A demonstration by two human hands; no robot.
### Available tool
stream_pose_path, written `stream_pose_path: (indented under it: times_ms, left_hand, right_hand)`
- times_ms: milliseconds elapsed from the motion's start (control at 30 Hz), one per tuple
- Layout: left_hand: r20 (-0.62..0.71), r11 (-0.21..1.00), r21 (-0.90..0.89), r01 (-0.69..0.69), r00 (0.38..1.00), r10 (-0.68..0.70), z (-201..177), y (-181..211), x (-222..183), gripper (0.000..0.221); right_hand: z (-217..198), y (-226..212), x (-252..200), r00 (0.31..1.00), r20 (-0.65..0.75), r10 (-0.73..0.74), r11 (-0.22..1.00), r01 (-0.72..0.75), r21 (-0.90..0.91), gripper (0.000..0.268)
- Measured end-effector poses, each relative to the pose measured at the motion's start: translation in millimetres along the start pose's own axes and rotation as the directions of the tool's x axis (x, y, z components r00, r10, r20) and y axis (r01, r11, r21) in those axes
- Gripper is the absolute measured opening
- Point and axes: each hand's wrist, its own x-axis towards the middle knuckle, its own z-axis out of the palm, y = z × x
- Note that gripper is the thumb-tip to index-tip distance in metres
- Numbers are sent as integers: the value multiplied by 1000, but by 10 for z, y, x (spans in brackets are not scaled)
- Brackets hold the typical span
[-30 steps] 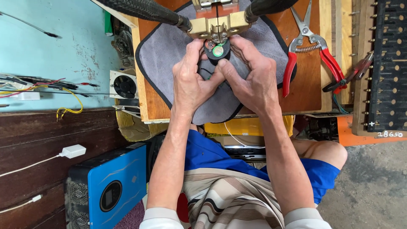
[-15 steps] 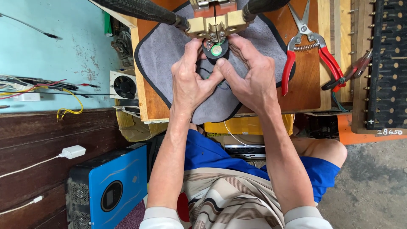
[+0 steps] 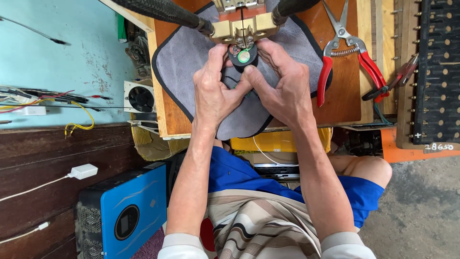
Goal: Spot welding battery cells to assemble a battery pack and using pliers to trim wires.
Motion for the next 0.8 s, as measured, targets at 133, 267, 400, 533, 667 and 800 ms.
stream_pose_path:
  times_ms: [133, 267, 400, 533, 667, 800]
  left_hand:
    - [7, 1000, -15, 5, 1000, -5, -15, 25, 17, 40]
    - [-2, 999, -34, -3, 1000, 3, -5, 20, 9, 41]
    - [1, 999, -47, -22, 1000, 22, 11, -18, -20, 45]
    - [27, 998, -55, -29, 999, 31, -71, 73, -1, 47]
    - [80, 989, -119, -83, 992, 93, -143, 108, 1, 43]
    - [8, 948, -317, 16, 1000, -15, -119, 82, -50, 53]
  right_hand:
    - [-3, 11, -3, 1000, -6, 5, 1000, -5, -15, 37]
    - [-16, 18, -13, 1000, 1, 29, 1000, -29, 10, 38]
    - [-56, -8, -19, 999, 12, 46, 999, -46, 2, 41]
    - [-72, -41, -42, 999, -2, 47, 997, -47, 56, 41]
    - [-96, -100, -67, 997, -3, 76, 990, -75, 122, 42]
    - [-69, 162, -117, 999, -32, -8, 957, 17, 290, 51]
